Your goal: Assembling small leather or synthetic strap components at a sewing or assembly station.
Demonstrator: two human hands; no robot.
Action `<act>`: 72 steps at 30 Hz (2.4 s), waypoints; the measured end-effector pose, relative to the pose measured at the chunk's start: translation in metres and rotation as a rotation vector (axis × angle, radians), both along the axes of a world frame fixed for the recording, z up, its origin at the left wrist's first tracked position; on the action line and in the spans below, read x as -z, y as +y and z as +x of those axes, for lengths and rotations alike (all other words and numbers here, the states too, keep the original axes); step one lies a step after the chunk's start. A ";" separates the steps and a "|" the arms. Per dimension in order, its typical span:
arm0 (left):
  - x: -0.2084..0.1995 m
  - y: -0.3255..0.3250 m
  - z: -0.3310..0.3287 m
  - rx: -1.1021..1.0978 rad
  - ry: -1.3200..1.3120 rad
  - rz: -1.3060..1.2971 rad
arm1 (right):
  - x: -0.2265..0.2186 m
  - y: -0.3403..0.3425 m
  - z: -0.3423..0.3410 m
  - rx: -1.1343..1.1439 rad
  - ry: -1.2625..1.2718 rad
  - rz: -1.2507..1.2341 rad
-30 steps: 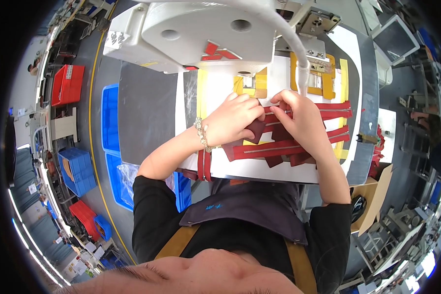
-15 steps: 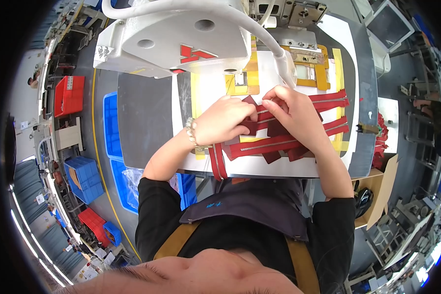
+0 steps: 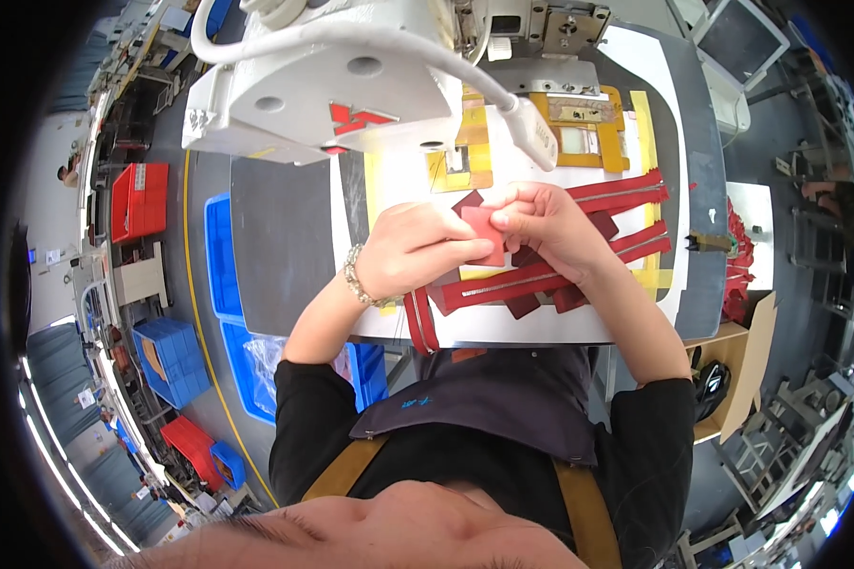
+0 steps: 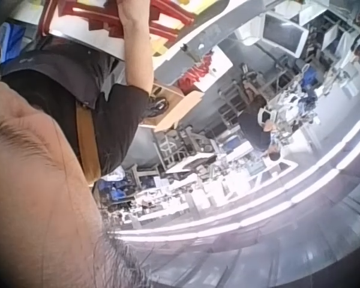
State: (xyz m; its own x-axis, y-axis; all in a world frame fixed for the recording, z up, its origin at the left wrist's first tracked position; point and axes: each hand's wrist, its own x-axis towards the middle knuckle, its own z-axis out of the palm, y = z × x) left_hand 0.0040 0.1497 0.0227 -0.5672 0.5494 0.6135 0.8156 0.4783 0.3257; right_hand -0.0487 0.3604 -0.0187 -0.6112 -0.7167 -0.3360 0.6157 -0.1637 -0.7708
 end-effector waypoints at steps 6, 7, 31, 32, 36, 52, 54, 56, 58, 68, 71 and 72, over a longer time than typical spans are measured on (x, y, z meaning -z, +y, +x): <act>0.014 -0.013 0.002 -0.121 -0.443 0.272 | -0.022 -0.006 0.011 0.114 0.254 0.174; 0.018 -0.012 0.002 -0.113 -0.571 0.368 | -0.018 -0.005 0.014 0.166 0.346 0.188; 0.047 -0.002 0.005 -0.327 -0.736 0.771 | 0.002 -0.026 0.019 0.119 0.178 0.093; 0.046 -0.003 0.005 -0.319 -0.740 0.770 | 0.002 -0.026 0.020 0.113 0.168 0.118; 0.043 -0.005 0.005 -0.313 -0.785 0.696 | 0.000 -0.028 0.022 0.147 0.208 0.111; 0.037 0.000 0.004 -0.391 -0.621 0.571 | -0.004 -0.029 0.025 0.147 0.290 0.175; 0.038 0.000 0.005 -0.374 -0.617 0.567 | -0.006 -0.029 0.025 0.143 0.317 0.196; 0.037 0.000 0.006 -0.356 -0.612 0.563 | -0.007 -0.028 0.025 0.105 0.363 0.215; 0.036 -0.003 0.006 -0.358 -0.780 0.542 | -0.004 -0.026 0.024 0.106 0.335 0.173; 0.026 -0.013 -0.002 -0.200 -0.944 0.277 | -0.002 -0.025 0.020 0.104 0.212 0.087; 0.026 -0.013 -0.003 -0.215 -0.931 0.251 | 0.000 -0.026 0.021 0.080 0.221 0.108; 0.027 -0.013 -0.003 -0.215 -0.932 0.251 | 0.001 -0.027 0.022 0.080 0.220 0.108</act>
State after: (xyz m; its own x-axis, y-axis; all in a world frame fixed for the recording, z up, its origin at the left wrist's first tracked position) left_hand 0.0010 0.1362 -0.0040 -0.9551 0.2930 -0.0447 0.0851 0.4154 0.9057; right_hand -0.0267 0.3338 -0.0196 -0.7316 -0.6299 -0.2607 0.4196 -0.1146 -0.9004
